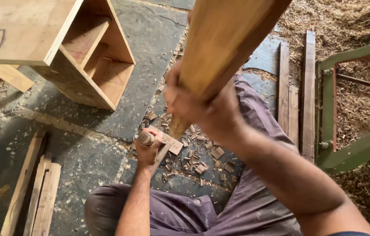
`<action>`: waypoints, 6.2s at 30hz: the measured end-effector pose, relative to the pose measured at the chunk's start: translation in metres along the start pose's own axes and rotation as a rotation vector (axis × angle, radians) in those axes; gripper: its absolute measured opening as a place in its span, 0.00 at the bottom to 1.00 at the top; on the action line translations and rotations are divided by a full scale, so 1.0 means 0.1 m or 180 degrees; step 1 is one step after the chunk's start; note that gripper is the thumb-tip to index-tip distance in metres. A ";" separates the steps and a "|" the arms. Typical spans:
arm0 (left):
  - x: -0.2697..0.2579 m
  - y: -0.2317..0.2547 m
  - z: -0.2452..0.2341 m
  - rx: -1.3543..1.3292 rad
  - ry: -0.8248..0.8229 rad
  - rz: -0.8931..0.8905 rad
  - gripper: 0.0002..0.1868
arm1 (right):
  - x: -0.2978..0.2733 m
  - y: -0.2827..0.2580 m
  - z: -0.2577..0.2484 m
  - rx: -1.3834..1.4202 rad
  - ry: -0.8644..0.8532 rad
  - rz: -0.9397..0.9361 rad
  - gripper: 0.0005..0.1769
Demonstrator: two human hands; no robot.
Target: The person sits on the floor and uses a chisel and a wooden mallet to carve a small rectangular piece of wood. They repeatedly strike the chisel to remove wood chips, occasionally adjusting the wood's position.
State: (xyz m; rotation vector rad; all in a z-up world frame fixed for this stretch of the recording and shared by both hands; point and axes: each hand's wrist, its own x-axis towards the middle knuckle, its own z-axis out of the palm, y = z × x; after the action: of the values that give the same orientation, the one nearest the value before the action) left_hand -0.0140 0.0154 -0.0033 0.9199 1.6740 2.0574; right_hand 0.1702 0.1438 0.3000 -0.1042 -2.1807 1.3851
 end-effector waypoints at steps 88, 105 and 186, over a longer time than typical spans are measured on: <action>0.12 0.35 0.04 -0.0096 -0.0124 -0.0128 0.08 | -0.80 0.01 -0.11 -0.1566 0.0762 0.0204 0.34; 0.03 -0.03 0.16 0.0369 -0.0435 0.0960 0.06 | -0.74 0.77 0.29 -0.3456 -0.0553 0.0149 0.46; 0.04 0.42 0.16 -0.0558 -0.0116 -0.0299 0.07 | -1.08 0.26 -0.10 -0.0673 0.1151 0.1400 0.19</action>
State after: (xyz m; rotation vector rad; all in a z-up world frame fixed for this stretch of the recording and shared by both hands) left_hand -0.0005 0.0195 0.0400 0.8012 1.4623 2.0730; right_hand 0.2607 0.1263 0.2373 -0.8879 -2.0544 1.2260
